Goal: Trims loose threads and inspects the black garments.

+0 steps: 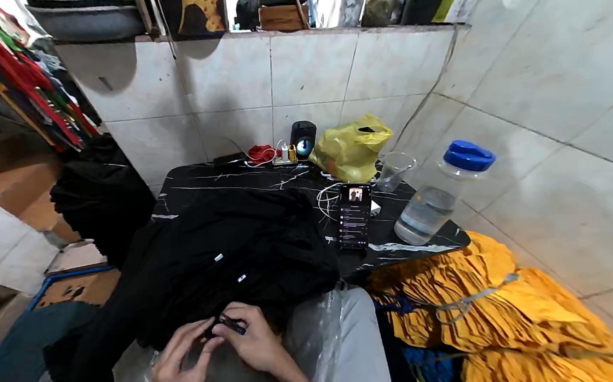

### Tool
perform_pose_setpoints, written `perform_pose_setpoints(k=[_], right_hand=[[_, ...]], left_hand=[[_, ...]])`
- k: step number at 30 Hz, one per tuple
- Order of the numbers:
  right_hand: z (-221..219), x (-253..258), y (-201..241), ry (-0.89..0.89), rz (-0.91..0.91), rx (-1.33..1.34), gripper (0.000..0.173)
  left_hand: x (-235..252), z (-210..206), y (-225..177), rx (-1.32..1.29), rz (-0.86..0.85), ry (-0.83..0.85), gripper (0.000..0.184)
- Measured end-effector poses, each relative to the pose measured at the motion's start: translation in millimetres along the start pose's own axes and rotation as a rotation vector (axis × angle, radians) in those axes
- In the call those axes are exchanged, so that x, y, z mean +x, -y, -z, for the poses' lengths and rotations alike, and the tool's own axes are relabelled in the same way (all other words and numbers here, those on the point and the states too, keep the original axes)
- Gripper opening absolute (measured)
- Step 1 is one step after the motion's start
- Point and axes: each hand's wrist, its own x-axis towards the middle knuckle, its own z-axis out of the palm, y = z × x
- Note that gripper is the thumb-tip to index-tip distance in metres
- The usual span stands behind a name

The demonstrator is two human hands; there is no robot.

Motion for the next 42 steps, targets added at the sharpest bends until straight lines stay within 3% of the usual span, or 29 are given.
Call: perform_pose_setpoints(k=[2, 9, 14, 16, 20, 26, 32, 35, 38, 42], right_hand=[[-1, 0, 2, 0.012, 0.001, 0.031, 0.027], [6, -1, 4, 0.059, 0.053, -0.092, 0.020], [3, 1, 5, -0.011, 0.016, -0.099, 0.018], [2, 1, 8, -0.017, -0.011, -0.110, 0.019], [1, 0, 11, -0.003, -0.008, -0.149, 0.018], [2, -1, 14, -0.034, -0.058, -0.243, 0.019], [2, -2, 17, -0.066, -0.067, -0.341, 0.019], [4, 0, 12, -0.092, -0.065, -0.266, 0.020], [4, 1, 11, -0.086, -0.085, -0.277, 0.021], [7, -5, 21, -0.104, -0.032, -0.465, 0.022]], left_hand=[[-1, 1, 1, 0.085, -0.076, -0.030, 0.016], [-6, 6, -1, 0.302, -0.147, -0.042, 0.015], [-6, 2, 0, 0.135, -0.086, -0.018, 0.018], [-6, 0, 1, 0.132, -0.074, -0.017, 0.032], [-8, 0, 4, 0.192, -0.119, -0.095, 0.014], [-5, 3, 1, 0.274, -0.158, -0.078, 0.017], [-6, 2, 0, -0.021, -0.069, -0.041, 0.010], [-9, 6, -8, -0.199, -0.046, 0.074, 0.007], [-9, 3, -7, -0.177, -0.042, 0.111, 0.007], [-8, 5, -2, -0.390, 0.143, 0.159, 0.008]])
